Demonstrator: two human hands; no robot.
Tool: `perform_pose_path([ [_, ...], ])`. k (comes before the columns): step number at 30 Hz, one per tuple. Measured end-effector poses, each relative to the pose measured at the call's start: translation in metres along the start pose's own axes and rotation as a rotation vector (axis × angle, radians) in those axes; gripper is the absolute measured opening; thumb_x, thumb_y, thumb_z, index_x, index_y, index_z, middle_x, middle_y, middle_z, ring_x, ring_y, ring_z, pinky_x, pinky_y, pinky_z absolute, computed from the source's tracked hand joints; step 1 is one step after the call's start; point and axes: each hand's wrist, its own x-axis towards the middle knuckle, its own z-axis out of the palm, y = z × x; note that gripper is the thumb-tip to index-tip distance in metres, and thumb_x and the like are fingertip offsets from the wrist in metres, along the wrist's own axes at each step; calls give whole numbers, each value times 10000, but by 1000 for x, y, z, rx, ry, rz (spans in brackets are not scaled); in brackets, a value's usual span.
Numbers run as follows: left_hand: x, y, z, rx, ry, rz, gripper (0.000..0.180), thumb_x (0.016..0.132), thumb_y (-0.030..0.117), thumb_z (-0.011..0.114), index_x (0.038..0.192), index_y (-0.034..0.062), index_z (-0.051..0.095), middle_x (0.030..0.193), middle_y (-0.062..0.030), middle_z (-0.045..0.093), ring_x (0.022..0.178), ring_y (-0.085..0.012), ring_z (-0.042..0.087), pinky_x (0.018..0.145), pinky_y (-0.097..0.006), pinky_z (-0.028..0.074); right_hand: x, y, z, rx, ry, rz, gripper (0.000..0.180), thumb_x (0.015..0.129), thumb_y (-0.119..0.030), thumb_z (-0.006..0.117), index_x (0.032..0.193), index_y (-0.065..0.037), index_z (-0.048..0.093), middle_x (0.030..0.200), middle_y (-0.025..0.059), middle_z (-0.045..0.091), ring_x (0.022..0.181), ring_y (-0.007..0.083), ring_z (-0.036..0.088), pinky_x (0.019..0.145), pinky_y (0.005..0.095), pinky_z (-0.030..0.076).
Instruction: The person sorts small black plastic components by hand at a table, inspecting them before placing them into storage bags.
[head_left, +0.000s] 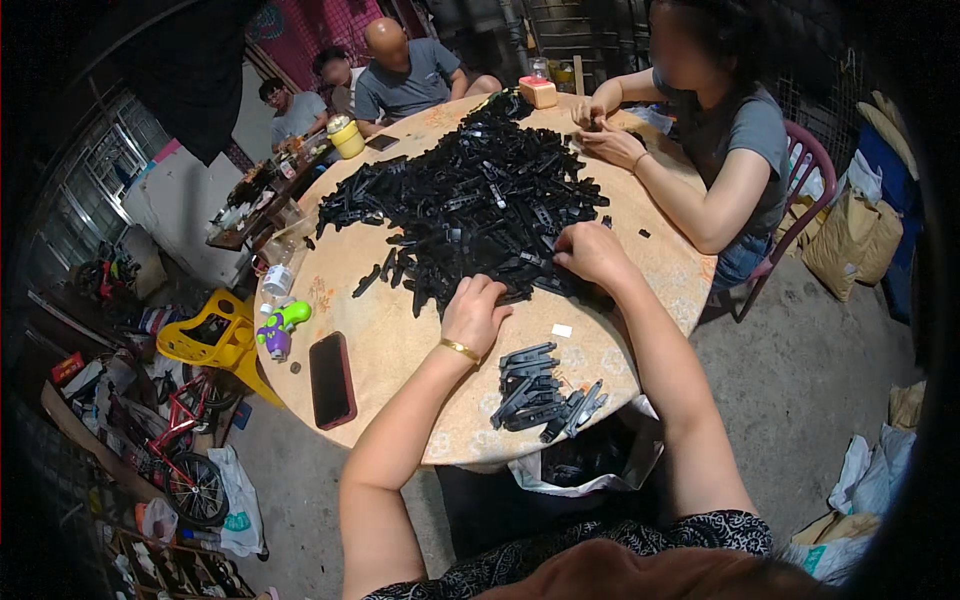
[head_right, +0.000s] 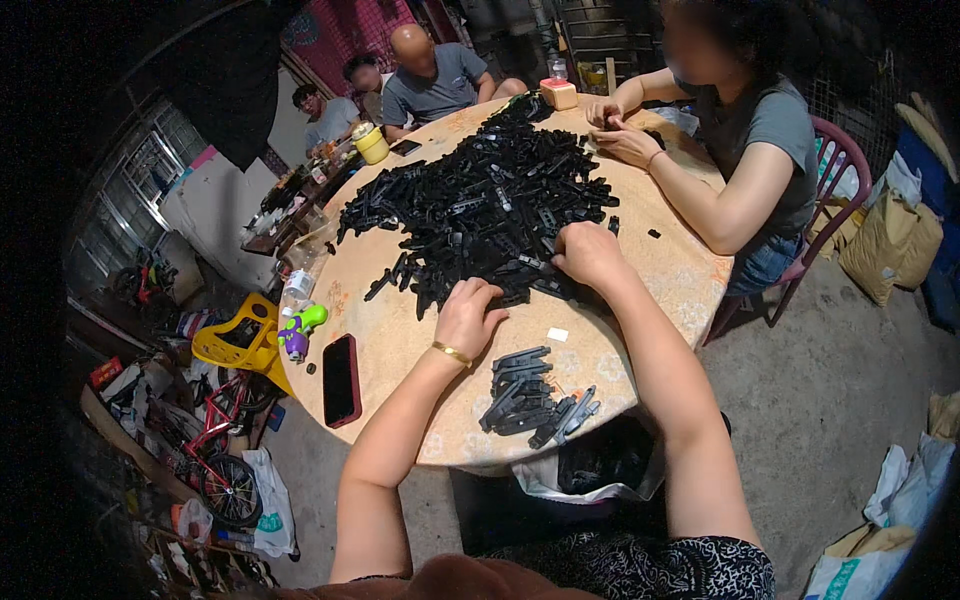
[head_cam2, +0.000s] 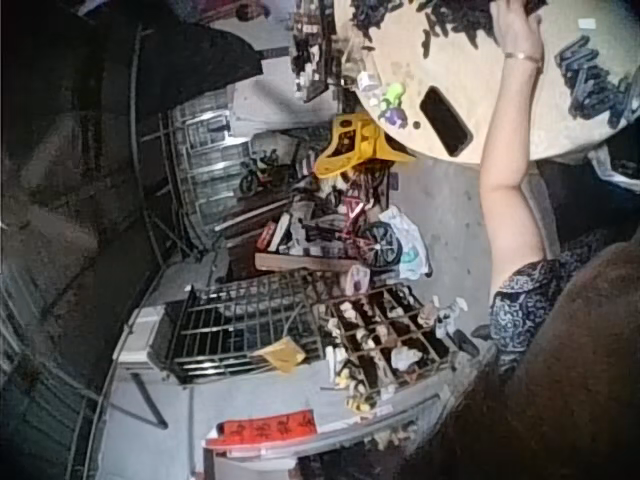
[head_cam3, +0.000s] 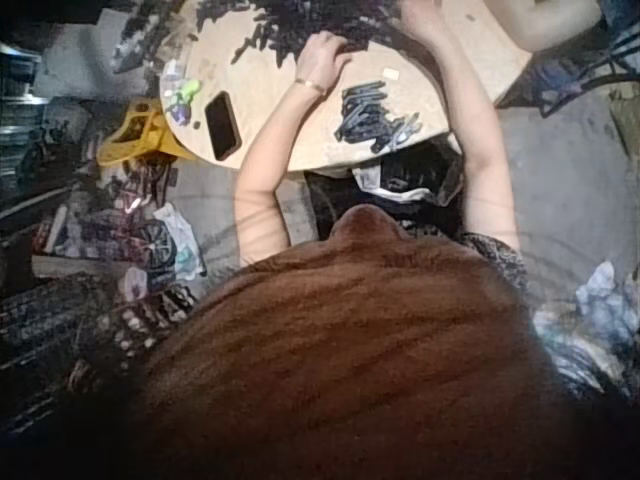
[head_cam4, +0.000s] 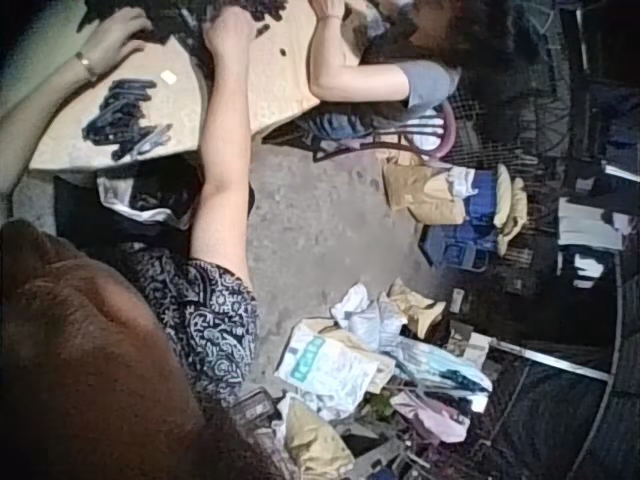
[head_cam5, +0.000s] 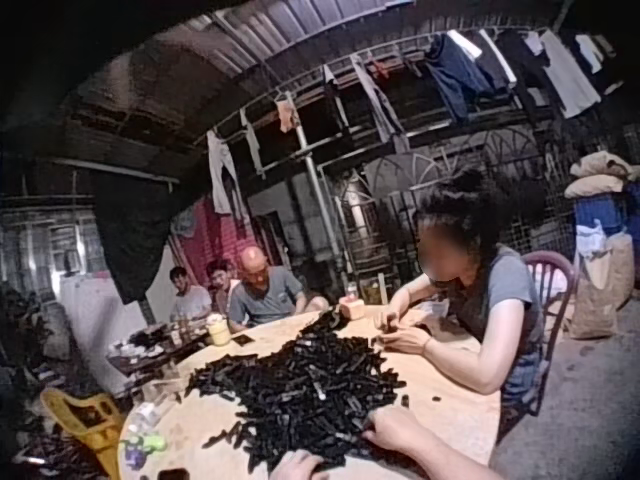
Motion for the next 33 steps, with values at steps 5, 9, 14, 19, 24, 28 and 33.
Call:
perform_pose_path([
  [5, -2, -2, 10, 120, -44, -20, 190, 691, 76, 678, 866, 34, 619, 833, -115, 577, 823, -312, 527, 729, -387, 443, 0, -7, 7, 261, 256, -49, 219, 729, -150, 665, 925, -55, 644, 806, 135, 656, 815, 276, 627, 718, 361, 494],
  [9, -2, -8, 2, -199, -111, -203, 128, 763, 83, 620, 874, 29, 654, 797, -117, 626, 732, -279, 598, 672, -338, 486, 7, -6, 21, 755, 211, -99, 176, 802, -141, 618, 925, -16, 609, 718, 99, 647, 663, 175, 630, 623, 295, 490],
  [14, -1, -17, -14, -1239, -121, -743, 182, 871, 74, 553, 1040, 7, 559, 880, -53, 620, 714, -129, 603, 624, -262, 516, -4, -38, 20, 745, 73, -77, 234, 885, -215, 521, 863, 5, 597, 622, 116, 593, 555, 177, 579, 558, 309, 454],
  [19, 1, -3, -7, -1527, -59, -717, 185, 877, 68, 542, 1055, 17, 538, 905, -46, 614, 745, -135, 613, 671, -267, 521, -18, -59, 34, 577, 319, -391, 306, 871, -190, 412, 927, 37, 609, 870, 220, 612, 814, 371, 590, 717, 400, 466],
  [24, -1, -17, -2, -1365, 41, -665, 146, 877, 48, 532, 1016, 15, 562, 867, -39, 615, 737, -115, 604, 656, -251, 525, -19, -66, 43, 373, 459, -606, 266, 794, -73, 567, 1045, 14, 573, 787, 159, 592, 716, 322, 544, 646, 369, 455],
  [28, 1, -1, -11, -1308, 38, -724, 209, 861, 17, 518, 1067, -6, 537, 913, -64, 609, 743, -121, 611, 670, -232, 534, -27, -69, 36, 331, 491, -582, 351, 713, -56, 641, 1051, 5, 568, 772, 138, 603, 718, 302, 554, 662, 374, 465],
  [33, 0, 5, -23, -1429, 49, -733, 297, 884, 103, 544, 1125, -62, 491, 960, -91, 599, 844, -145, 614, 731, -230, 530, -27, -67, 32, 272, 482, -624, 397, 702, -77, 657, 1082, -12, 561, 755, 119, 588, 694, 273, 555, 638, 351, 465],
])
